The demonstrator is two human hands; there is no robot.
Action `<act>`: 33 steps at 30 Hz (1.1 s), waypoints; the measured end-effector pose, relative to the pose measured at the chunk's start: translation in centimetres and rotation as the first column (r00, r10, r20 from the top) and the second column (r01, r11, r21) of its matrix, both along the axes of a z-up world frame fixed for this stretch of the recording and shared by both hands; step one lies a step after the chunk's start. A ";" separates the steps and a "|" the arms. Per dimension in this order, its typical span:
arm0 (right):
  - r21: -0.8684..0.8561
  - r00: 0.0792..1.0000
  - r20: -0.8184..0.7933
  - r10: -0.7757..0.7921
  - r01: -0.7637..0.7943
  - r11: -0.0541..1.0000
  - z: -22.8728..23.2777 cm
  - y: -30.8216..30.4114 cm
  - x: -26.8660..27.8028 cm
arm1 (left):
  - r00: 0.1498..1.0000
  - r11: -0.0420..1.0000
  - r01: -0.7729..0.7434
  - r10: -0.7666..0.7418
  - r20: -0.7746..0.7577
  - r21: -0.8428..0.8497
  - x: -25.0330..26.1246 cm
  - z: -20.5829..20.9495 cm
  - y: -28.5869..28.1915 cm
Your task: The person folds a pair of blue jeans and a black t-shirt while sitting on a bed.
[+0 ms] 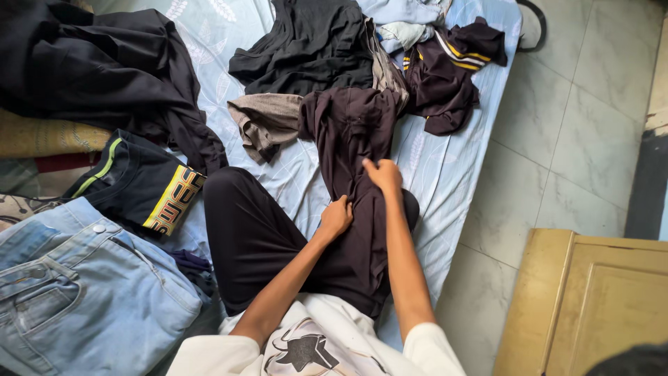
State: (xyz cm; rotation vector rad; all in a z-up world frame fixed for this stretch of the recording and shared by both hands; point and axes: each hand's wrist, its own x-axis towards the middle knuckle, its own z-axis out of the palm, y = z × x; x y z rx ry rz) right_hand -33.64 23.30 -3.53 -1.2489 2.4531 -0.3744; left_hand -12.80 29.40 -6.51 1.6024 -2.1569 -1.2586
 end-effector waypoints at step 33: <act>-0.564 0.911 -0.109 0.398 -0.386 0.730 15.6 15.0 16.0 | 0.665 0.905 -0.095 0.368 -0.650 0.415 10.4 8.9 3.1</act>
